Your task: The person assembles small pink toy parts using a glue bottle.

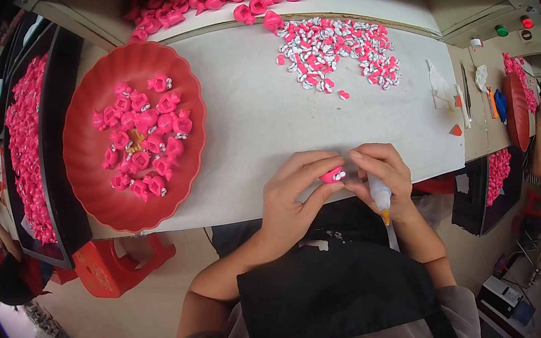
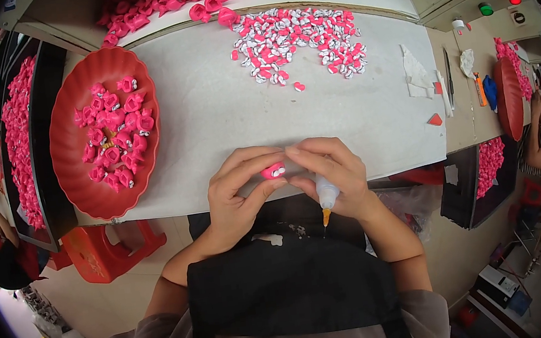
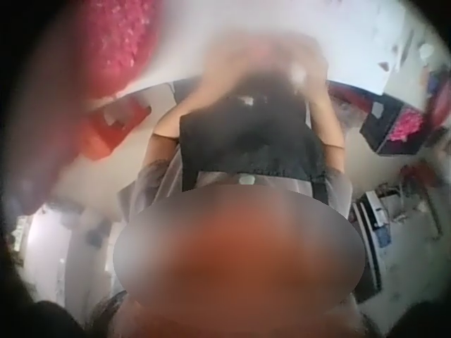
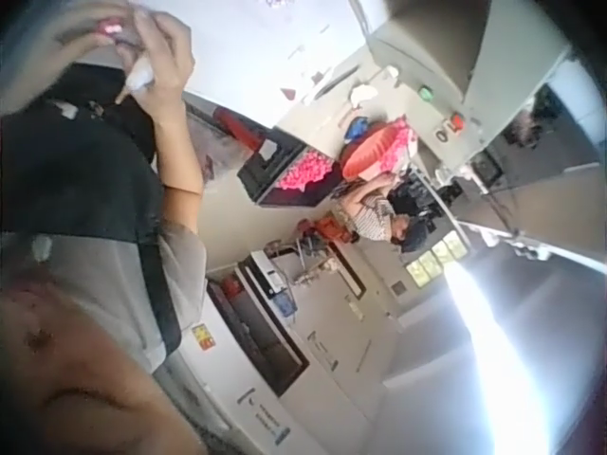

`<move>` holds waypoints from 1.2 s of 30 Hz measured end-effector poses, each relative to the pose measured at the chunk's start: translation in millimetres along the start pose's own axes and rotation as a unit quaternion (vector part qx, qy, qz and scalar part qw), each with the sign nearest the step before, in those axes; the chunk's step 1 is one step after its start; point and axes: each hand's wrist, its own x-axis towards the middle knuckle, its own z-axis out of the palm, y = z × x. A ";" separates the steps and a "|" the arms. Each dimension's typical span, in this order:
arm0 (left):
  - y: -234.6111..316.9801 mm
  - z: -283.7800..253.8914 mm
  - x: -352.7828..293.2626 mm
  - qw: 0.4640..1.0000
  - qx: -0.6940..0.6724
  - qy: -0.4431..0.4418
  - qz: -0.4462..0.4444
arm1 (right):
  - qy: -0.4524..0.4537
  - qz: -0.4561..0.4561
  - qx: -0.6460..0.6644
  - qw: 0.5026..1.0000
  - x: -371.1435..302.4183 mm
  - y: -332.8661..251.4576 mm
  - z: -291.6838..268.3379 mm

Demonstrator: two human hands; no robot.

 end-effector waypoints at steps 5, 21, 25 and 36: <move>-0.1 1.6 0.8 0.998 0.046 0.029 0.024 | -0.002 0.020 -0.004 1.000 -7.8 2.4 -4.0; 2.2 3.0 6.4 0.931 -0.297 -0.021 -0.210 | 0.181 0.106 -0.160 0.965 -14.4 48.0 -107.3; 0.3 21.1 9.3 0.954 -0.242 -0.016 -0.174 | 0.120 0.144 -0.283 0.941 0.1 67.2 -131.8; -4.3 39.2 11.5 0.999 -0.036 -0.027 -0.025 | 0.163 0.191 -0.233 0.939 -8.6 57.3 -109.0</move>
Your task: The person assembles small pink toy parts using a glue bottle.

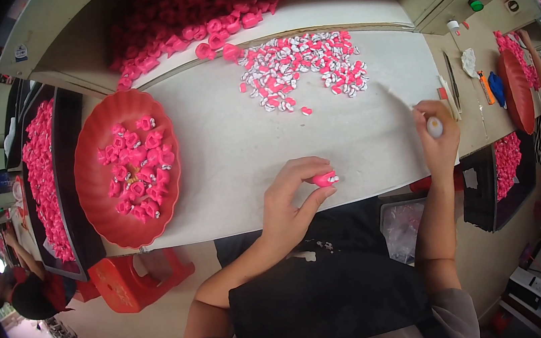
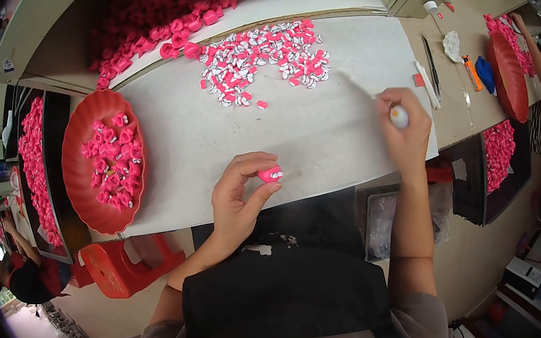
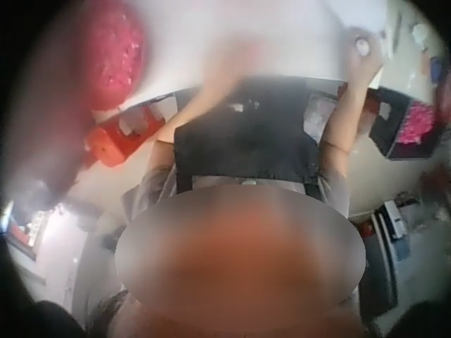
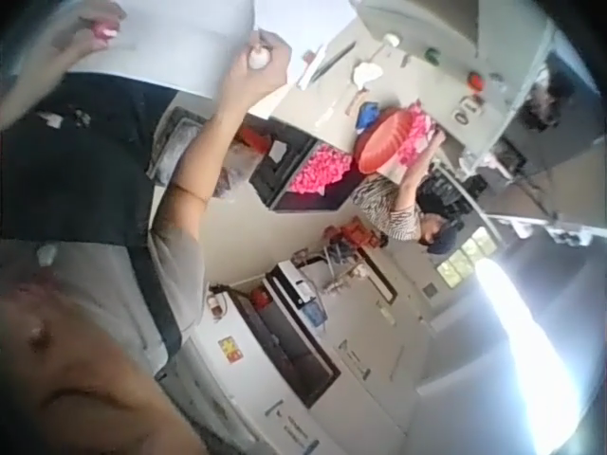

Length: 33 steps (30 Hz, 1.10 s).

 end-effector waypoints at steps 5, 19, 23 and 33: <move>4.9 0.3 0.9 0.999 0.031 -0.015 -0.004 | -0.081 0.059 0.292 0.951 -38.4 -55.5 19.2; 6.6 -5.6 -3.3 0.996 0.051 -0.063 -0.022 | -0.255 -0.129 0.249 0.925 -32.3 -71.3 24.1; 8.1 -13.9 -1.4 0.981 0.003 -0.158 -0.117 | -0.350 -0.190 0.241 0.885 -22.8 -66.8 20.4; 5.2 -6.3 -1.7 0.969 -0.141 -0.147 -0.137 | -0.263 0.051 0.431 0.862 -31.6 -49.9 15.5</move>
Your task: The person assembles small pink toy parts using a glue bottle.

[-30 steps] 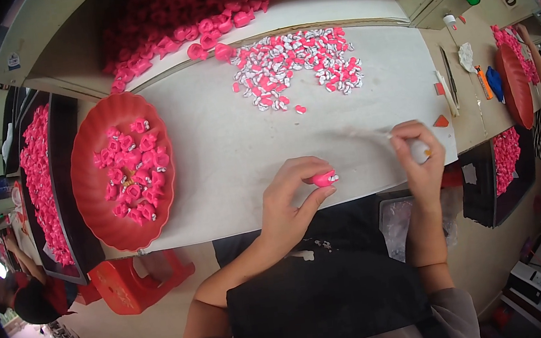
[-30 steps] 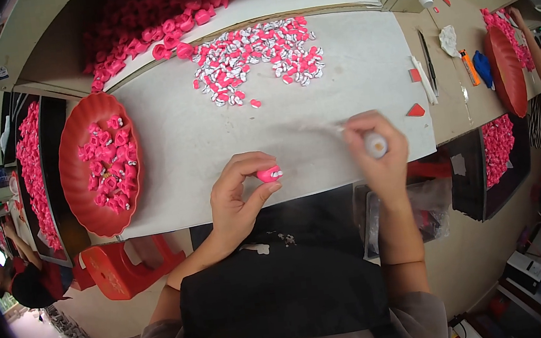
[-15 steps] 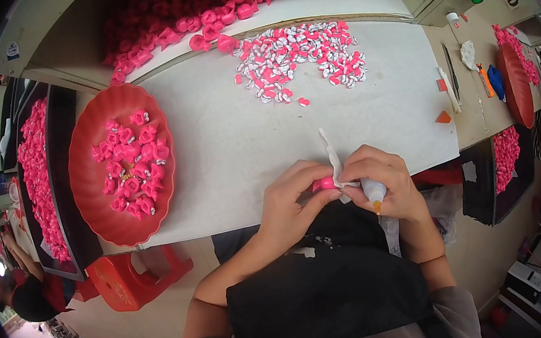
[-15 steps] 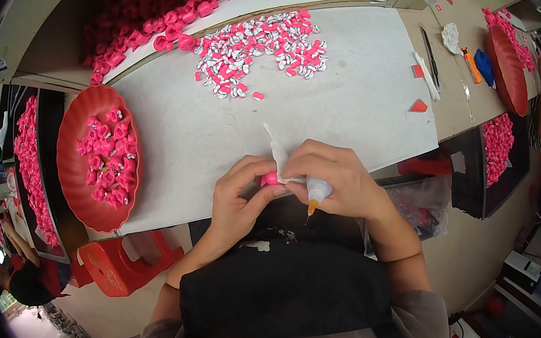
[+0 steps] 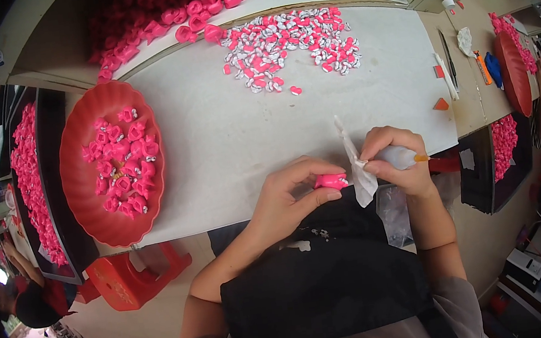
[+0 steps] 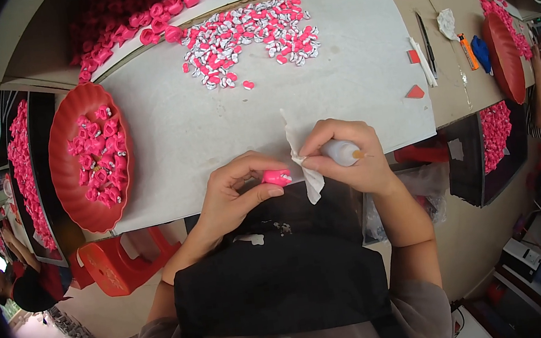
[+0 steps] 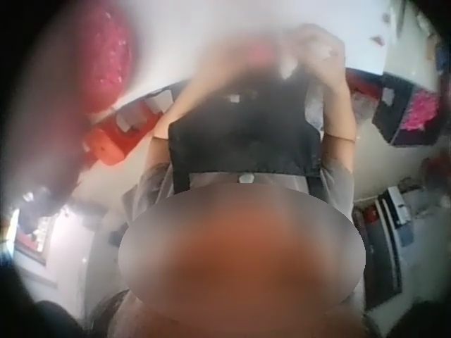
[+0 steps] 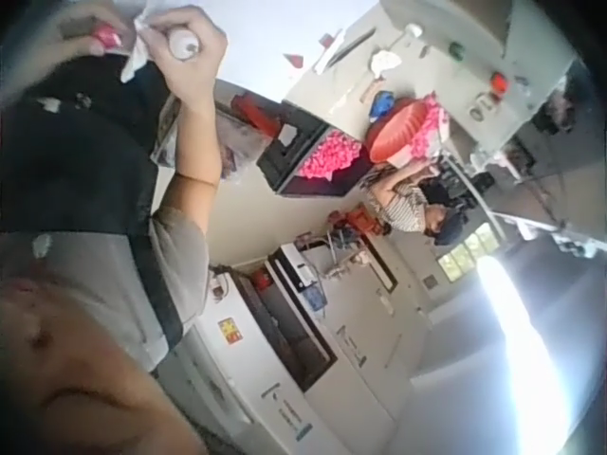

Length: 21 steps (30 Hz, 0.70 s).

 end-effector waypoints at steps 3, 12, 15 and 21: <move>-5.1 -1.8 -2.2 1.000 0.001 0.023 0.015 | -0.013 0.007 -0.024 1.000 -3.6 3.3 11.5; -3.8 0.0 -0.7 0.980 0.157 0.067 0.101 | 0.059 -0.030 -0.035 0.997 -4.9 4.8 8.2; 1.5 4.9 -2.2 0.990 0.069 0.118 0.035 | 0.152 -0.064 -0.044 0.985 -4.4 4.0 -7.7; 12.5 -7.5 -8.0 0.986 0.141 0.061 0.059 | 0.372 -0.068 -0.325 0.867 10.3 -13.8 -57.3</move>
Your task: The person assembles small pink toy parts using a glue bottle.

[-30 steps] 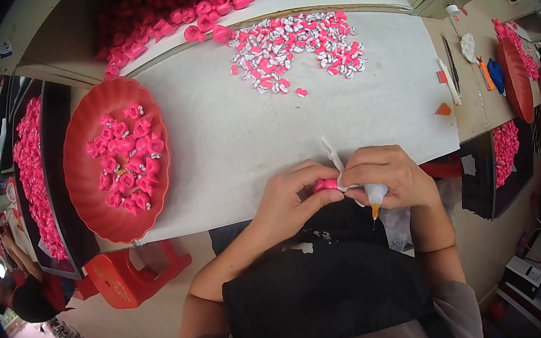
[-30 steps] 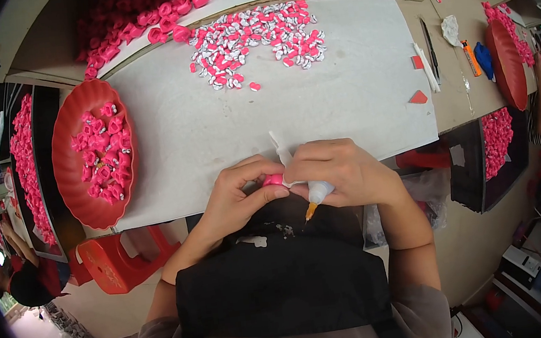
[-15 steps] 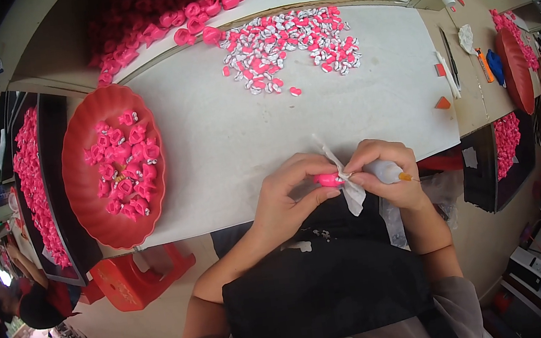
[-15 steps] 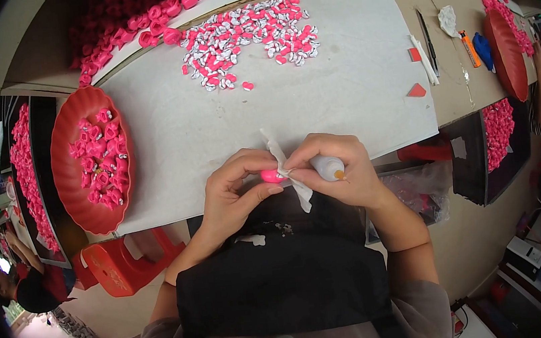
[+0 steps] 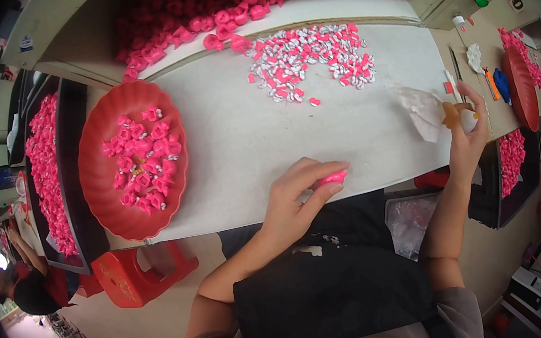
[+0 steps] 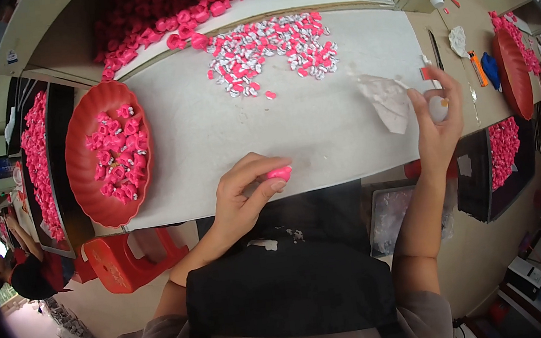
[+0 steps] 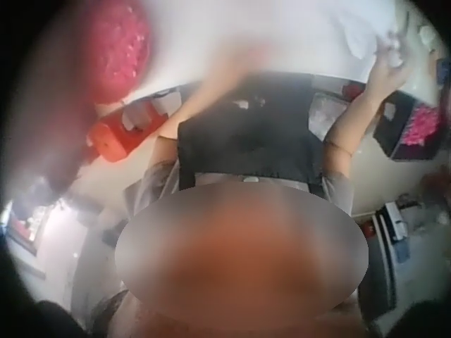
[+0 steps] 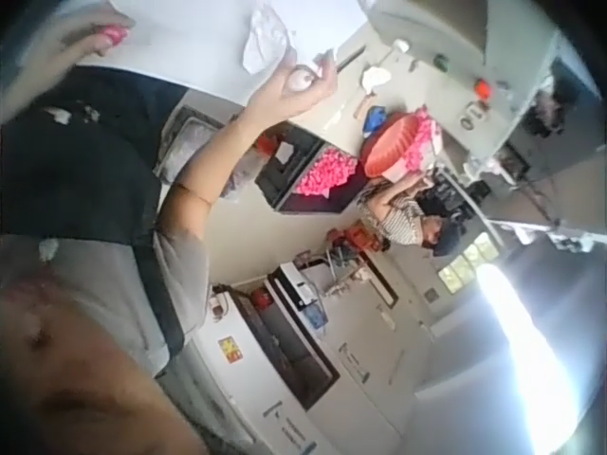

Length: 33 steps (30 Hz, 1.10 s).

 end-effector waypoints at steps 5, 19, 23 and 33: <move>29.9 -69.4 -29.6 0.948 0.185 0.246 0.073 | -0.030 -0.013 0.077 0.997 -17.0 12.0 -1.1; 53.2 -89.3 206.5 0.803 0.568 0.059 0.169 | -0.026 0.027 0.104 0.994 -10.9 38.2 29.5; 13.9 -53.4 305.8 0.672 0.722 0.085 0.139 | -0.009 0.040 0.157 0.987 -18.5 46.9 34.5; 32.0 -39.5 253.6 0.923 0.367 0.056 0.102 | -0.031 0.104 0.277 0.955 -18.2 43.3 32.4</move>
